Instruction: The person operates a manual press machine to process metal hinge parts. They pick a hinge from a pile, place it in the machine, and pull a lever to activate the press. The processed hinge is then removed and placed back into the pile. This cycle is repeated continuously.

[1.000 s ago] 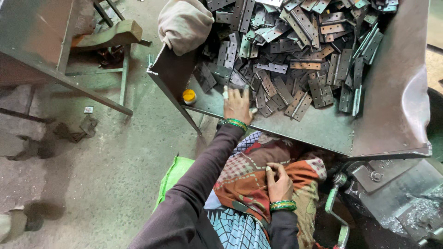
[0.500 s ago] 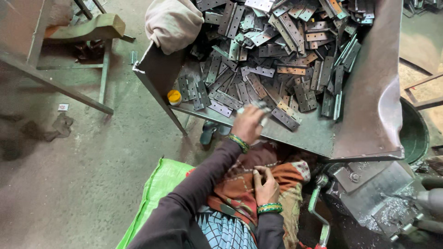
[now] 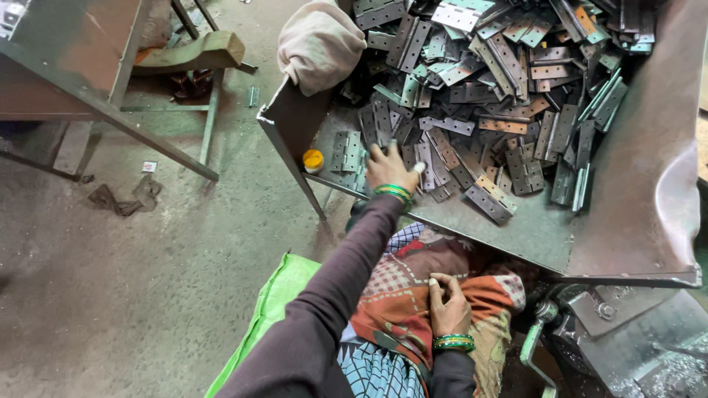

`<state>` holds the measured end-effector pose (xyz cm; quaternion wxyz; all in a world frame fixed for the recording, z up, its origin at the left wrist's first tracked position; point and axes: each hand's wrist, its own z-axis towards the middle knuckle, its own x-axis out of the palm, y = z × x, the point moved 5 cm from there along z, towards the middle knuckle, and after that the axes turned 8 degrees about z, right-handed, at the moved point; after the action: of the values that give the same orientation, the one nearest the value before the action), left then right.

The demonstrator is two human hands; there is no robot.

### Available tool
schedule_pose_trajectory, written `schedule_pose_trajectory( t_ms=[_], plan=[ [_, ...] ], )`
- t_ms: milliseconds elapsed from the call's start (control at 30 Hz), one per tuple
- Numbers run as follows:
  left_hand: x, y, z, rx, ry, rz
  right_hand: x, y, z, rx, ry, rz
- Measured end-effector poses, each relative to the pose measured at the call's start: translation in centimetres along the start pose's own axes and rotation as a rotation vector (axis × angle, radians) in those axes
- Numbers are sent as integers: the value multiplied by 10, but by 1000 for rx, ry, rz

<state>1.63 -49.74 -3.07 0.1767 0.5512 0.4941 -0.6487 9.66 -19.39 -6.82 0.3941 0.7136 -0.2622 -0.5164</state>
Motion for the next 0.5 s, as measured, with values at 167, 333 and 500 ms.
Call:
schedule_pose_trajectory(
  t_ms=[167,333,500],
  plan=[
    [9,-39,-45,140,-91,12,-2,-1,-6,5,-2,48],
    [23,-62,-60,315,-66,-77,-6,4,-11,-66,-15,85],
    [4,-21,-34,345,40,-88,-9,0,-15,0,-9,14]
  ],
)
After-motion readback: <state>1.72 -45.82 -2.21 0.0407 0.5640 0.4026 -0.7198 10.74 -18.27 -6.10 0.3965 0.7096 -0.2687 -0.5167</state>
